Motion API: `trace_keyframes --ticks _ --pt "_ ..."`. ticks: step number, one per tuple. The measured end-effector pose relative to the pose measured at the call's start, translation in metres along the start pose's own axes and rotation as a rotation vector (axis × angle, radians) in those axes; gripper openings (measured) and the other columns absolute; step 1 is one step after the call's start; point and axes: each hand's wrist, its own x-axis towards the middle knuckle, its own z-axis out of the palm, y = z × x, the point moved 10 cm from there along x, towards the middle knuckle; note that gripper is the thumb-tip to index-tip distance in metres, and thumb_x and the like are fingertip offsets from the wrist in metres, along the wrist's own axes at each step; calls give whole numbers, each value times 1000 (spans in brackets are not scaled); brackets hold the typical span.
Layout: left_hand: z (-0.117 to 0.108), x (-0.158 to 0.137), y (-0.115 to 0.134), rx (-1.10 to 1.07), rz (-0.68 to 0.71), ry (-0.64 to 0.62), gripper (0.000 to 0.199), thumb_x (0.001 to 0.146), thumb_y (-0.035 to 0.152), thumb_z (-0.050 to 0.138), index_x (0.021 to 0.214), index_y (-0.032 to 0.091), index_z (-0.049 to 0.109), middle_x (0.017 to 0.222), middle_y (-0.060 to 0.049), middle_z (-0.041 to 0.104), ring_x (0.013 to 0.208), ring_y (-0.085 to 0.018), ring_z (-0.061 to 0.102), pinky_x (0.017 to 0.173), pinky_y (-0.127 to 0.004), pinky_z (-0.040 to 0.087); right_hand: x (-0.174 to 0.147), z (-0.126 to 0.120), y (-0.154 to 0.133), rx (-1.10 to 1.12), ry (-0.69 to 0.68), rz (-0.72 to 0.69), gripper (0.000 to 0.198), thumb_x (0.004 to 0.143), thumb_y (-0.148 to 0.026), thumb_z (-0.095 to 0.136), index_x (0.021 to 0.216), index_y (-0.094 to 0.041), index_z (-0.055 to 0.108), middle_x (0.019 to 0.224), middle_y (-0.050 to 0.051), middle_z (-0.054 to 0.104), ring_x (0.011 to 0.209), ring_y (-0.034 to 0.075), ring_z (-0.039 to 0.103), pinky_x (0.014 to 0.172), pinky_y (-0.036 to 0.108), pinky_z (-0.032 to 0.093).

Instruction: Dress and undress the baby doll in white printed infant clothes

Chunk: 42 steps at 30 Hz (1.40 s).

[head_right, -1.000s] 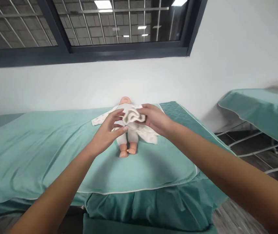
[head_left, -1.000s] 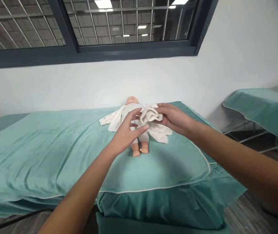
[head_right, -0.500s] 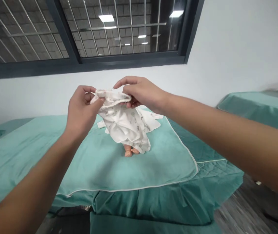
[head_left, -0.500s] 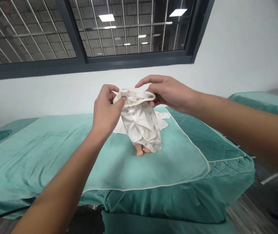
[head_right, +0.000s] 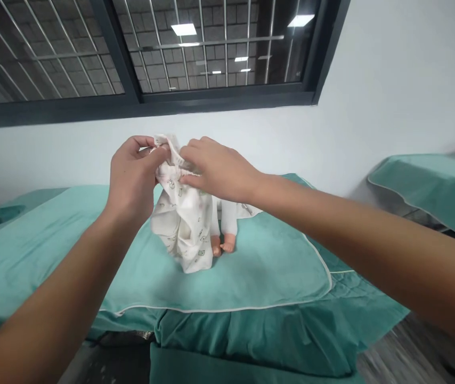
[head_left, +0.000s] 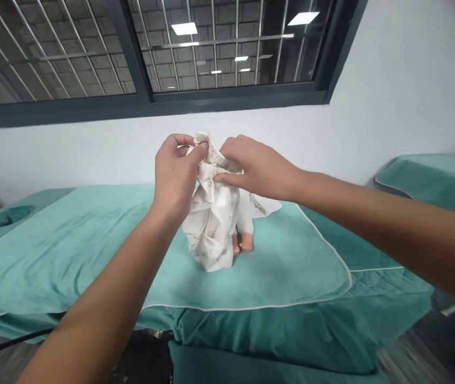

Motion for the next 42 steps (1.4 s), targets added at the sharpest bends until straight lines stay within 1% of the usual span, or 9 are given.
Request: trace_keyframes --ticks 4,7,11,17,23,27,31,37,42 --pt "-3 0 6 147 132 -18 12 82 24 66 83 19 55 81 0 55 77 -13 55 67 -24 47 -2 -4 26 156 8 169 31 85 -41 66 66 -20 52 68 -1 47 72 16 47 67 29 36" --pt "17 -11 15 314 305 -191 15 83 32 67 80 19 59 101 -4 59 102 -18 55 88 -30 47 -6 -6 41 358 54 284 40 80 -49 70 62 -20 51 62 -3 42 63 12 41 58 27 31" --pt "43 -31 8 473 355 -393 21 82 36 68 74 20 58 98 -3 64 101 -21 55 93 -34 44 -13 -1 63 521 125 408 36 78 -46 73 63 -20 53 60 -2 45 59 12 42 53 26 31" --pt "37 -26 -21 196 86 -328 29 87 46 61 75 21 54 67 2 54 64 -13 50 60 -25 40 -27 5 88 667 198 520 25 77 -34 71 98 -23 63 74 -2 57 61 13 51 55 27 40" --pt "40 -12 -28 40 31 -299 34 85 50 64 73 20 52 63 3 50 56 -11 49 51 -22 39 -33 22 56 541 -104 360 32 78 -51 71 74 -20 65 80 1 58 77 16 55 69 29 45" --pt "52 -20 -37 1 -136 -501 37 82 54 65 73 19 57 66 1 56 57 -12 54 50 -23 43 -38 4 62 446 72 358 25 72 -42 77 76 -20 66 97 3 57 87 18 56 74 31 46" --pt "66 -45 -56 50 -338 -813 35 70 46 79 87 17 68 85 -5 69 75 -20 67 59 -28 52 -44 13 79 698 80 455 27 73 -41 77 74 -20 60 78 -1 56 69 14 54 62 28 44" --pt "59 -27 -75 -247 -365 -544 36 79 47 71 99 17 64 90 -8 71 84 -23 70 72 -33 57 -51 40 95 1051 167 524 42 68 -53 81 78 -22 55 72 -2 60 63 13 56 57 26 46" --pt "65 -25 -84 -292 -375 -480 36 82 53 66 91 18 61 83 -6 69 82 -22 70 73 -33 57 -59 85 77 1039 -230 558 41 72 -58 76 80 -19 65 76 3 68 66 17 63 58 29 49"
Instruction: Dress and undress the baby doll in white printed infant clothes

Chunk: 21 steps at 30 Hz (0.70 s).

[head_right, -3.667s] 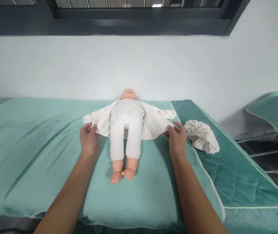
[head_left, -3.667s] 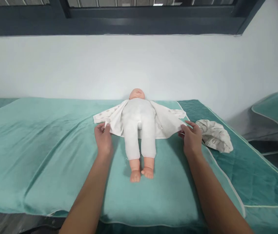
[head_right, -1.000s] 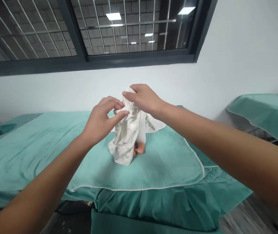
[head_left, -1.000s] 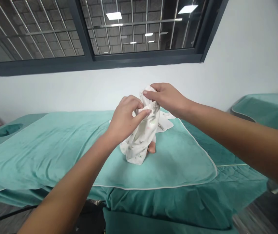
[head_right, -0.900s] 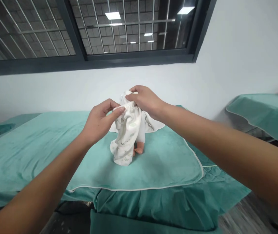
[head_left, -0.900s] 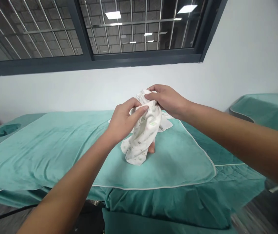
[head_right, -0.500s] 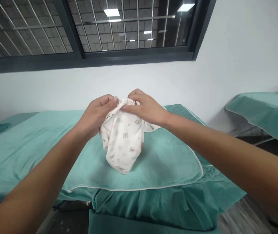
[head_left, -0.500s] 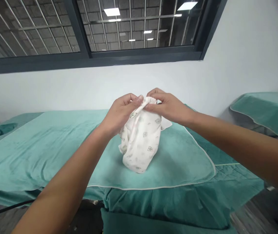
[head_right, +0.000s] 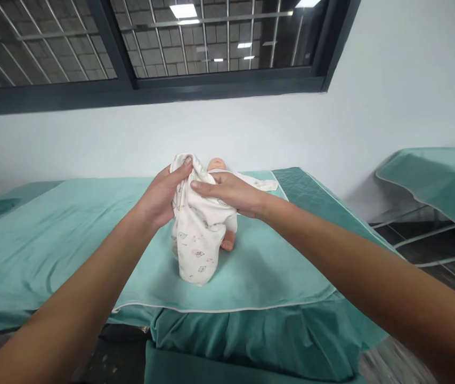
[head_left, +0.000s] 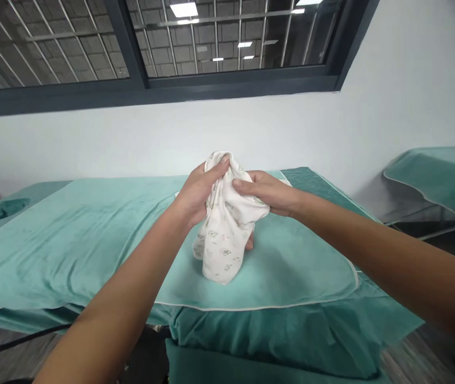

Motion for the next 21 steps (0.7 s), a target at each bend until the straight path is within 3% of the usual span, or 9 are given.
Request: trace_keyframes --ticks 2,7,9,11,15,19,21 --pt "4 -2 -7 -24 -30 -27 39 82 54 66 94 18 62 83 -6 69 81 -22 70 70 -33 56 0 0 0 28 3 2 38 71 -53 79 83 -20 68 80 4 70 71 19 65 63 30 52" --pt "26 -18 -33 -81 -170 -259 50 71 51 78 102 14 64 88 -9 71 81 -24 69 72 -35 55 5 -37 -10 178 281 -155 43 75 -62 73 92 -22 66 80 3 70 83 22 68 76 35 56" --pt "32 -25 -43 -85 -229 -351 54 66 43 84 107 14 65 97 -12 72 88 -26 69 77 -37 55 9 -47 -5 201 338 -152 49 77 -67 67 96 -22 65 81 4 70 87 23 68 79 36 56" --pt "27 -24 -48 -98 -246 -340 57 65 36 85 113 14 64 102 -13 72 93 -27 69 81 -38 54 12 -51 5 225 344 -115 52 79 -70 61 99 -22 65 83 5 71 89 23 68 80 35 57" --pt "6 -11 -48 -167 -192 -186 61 70 35 81 122 13 61 99 -14 73 92 -30 71 83 -41 54 13 -40 27 244 237 -9 52 82 -66 61 103 -19 66 87 8 73 85 22 69 73 32 57" --pt "-8 -7 -54 -192 -178 -68 56 72 34 79 120 13 61 97 -13 74 85 -29 72 73 -38 56 5 -6 32 91 -71 48 50 78 -59 71 104 -16 68 91 8 74 82 21 69 67 29 57" --pt "-10 -7 -59 -193 -188 -41 54 72 32 79 119 12 61 95 -12 74 82 -28 72 69 -35 56 0 2 34 -6 -139 79 45 76 -53 76 101 -15 70 88 7 73 80 19 69 68 28 56"
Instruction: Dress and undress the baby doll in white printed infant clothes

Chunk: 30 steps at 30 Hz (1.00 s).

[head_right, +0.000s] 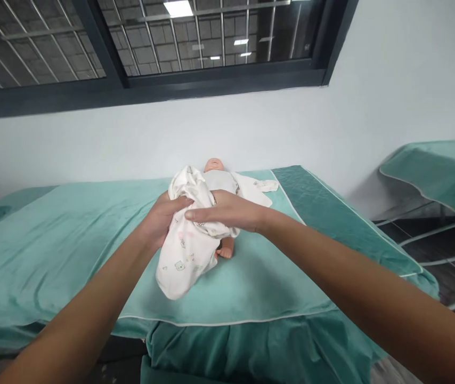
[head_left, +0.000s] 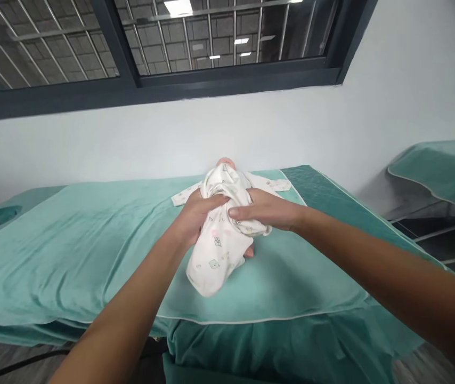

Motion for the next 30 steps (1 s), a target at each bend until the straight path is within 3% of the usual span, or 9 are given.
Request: trace_keyframes --ticks 3,7,11,14,18,24,26,30 --pt "4 0 -10 -15 -56 -40 53 74 31 77 121 13 61 94 -11 74 79 -27 72 68 -35 57 -4 -10 6 -21 126 52 40 75 -48 78 95 -15 71 86 6 73 78 18 68 69 27 54" --pt "10 -1 -16 -15 -100 -127 47 80 39 73 117 12 63 92 -14 74 78 -28 72 68 -36 57 -6 -21 4 164 254 -36 41 77 -48 77 102 -16 70 89 7 74 79 21 69 70 31 55" --pt "20 -8 -27 -13 -155 -268 52 73 39 79 115 9 65 90 -16 75 81 -29 73 73 -38 57 -8 -32 6 301 318 -70 43 82 -49 72 111 -17 69 93 9 74 87 25 70 76 37 57" --pt "15 -4 -26 -86 -110 -203 59 67 35 84 116 8 65 93 -16 75 86 -29 72 82 -40 55 -8 -36 10 382 345 -78 44 84 -49 69 117 -19 67 98 9 74 94 27 70 79 39 57" --pt "6 2 -17 -302 -6 -70 58 74 36 77 124 10 61 104 -15 74 98 -30 71 93 -42 53 -9 -33 13 386 349 -95 46 86 -51 67 121 -21 65 102 9 74 94 25 70 78 36 57" --pt "25 -5 -29 -353 -166 -151 53 87 46 61 129 14 58 102 -15 74 95 -33 72 82 -46 57 -8 4 29 153 37 122 56 75 -55 76 113 -13 68 84 10 75 72 24 71 64 34 57" --pt "22 -3 -26 -323 -135 -137 50 87 43 63 128 14 59 102 -15 74 95 -32 72 83 -44 57 -6 -2 27 174 84 90 53 76 -49 77 115 -15 67 85 9 75 77 24 71 69 35 57" --pt "6 2 -24 -194 -106 -97 52 80 42 74 119 10 63 106 -16 74 99 -29 70 89 -38 55 1 -33 18 373 307 -95 47 84 -50 69 121 -20 64 100 8 75 98 24 69 87 37 55"
